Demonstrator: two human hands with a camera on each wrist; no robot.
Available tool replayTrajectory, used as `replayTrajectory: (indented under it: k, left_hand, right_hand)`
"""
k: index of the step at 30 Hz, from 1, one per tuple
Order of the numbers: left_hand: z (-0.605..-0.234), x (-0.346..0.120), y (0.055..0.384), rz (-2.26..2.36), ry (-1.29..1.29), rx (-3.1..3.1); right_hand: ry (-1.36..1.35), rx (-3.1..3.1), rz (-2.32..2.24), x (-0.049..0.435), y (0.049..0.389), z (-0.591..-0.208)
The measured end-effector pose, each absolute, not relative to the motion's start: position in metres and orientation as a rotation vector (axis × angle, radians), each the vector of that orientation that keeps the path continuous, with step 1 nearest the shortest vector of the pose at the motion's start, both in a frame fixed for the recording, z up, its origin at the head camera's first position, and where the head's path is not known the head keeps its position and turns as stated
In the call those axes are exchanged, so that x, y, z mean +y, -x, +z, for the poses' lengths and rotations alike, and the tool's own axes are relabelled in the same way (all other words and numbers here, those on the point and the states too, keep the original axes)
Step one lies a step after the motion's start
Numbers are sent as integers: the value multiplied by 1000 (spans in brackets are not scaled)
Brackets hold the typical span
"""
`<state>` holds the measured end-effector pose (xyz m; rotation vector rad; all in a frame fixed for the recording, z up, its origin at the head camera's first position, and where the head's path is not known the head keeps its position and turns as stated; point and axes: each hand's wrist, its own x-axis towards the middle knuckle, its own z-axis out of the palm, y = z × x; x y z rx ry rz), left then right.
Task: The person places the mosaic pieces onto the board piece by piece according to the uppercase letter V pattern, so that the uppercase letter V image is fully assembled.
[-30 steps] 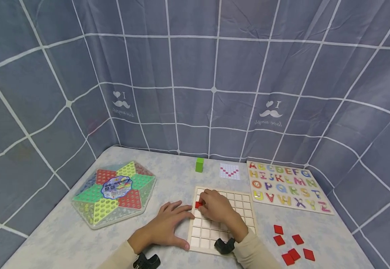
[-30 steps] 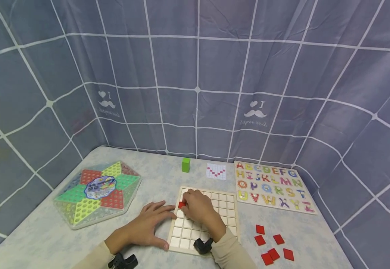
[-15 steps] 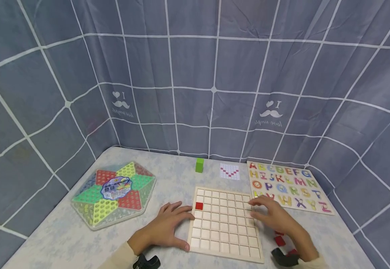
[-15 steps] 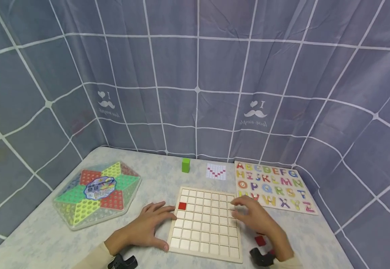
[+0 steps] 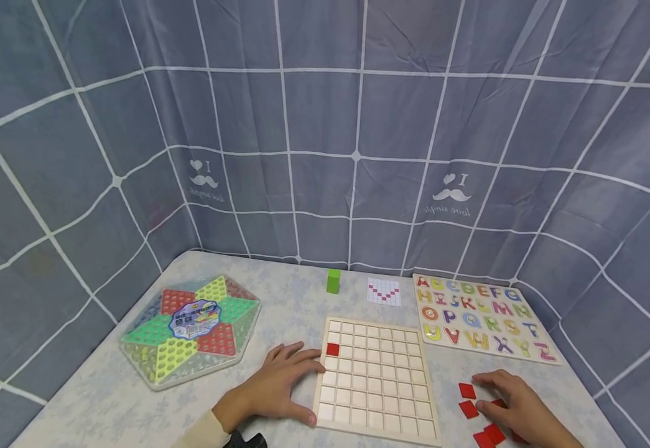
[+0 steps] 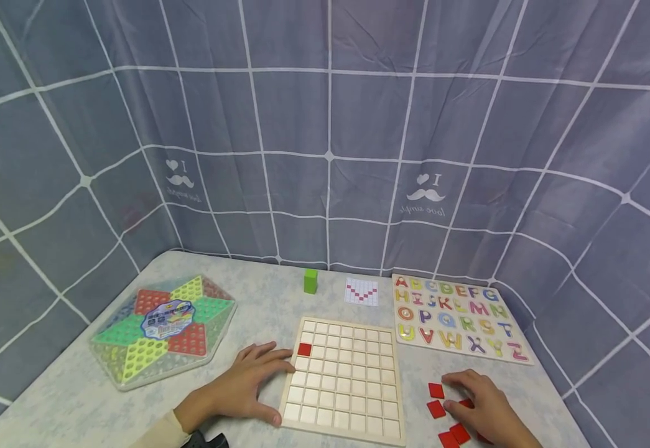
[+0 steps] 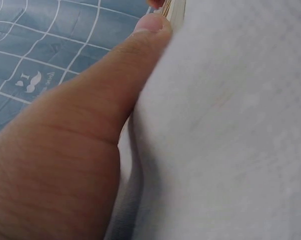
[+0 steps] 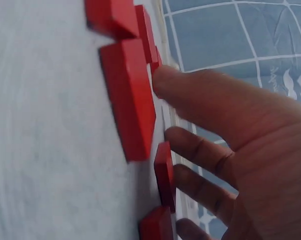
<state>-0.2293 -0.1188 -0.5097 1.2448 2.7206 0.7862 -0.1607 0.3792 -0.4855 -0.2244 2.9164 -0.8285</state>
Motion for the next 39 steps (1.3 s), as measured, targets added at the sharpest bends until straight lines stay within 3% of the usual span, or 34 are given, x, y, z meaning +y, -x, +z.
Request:
replayTrajectory:
  k: [9, 14, 30, 39]
  left_hand:
    - [-512, -121, 226, 785, -1260, 2725]
    - [-510, -120, 227, 775, -1276, 2735]
    - [-509, -117, 230, 766, -1252, 2745]
    - [-509, -117, 228, 714, -1227, 2766]
  right_hand:
    - [265, 3049, -664, 372, 156, -498]
    - [151, 3002, -726, 368, 156, -496]
    - [250, 3220, -927, 364, 164, -499]
    - [462, 3424, -973, 311, 185, -483]
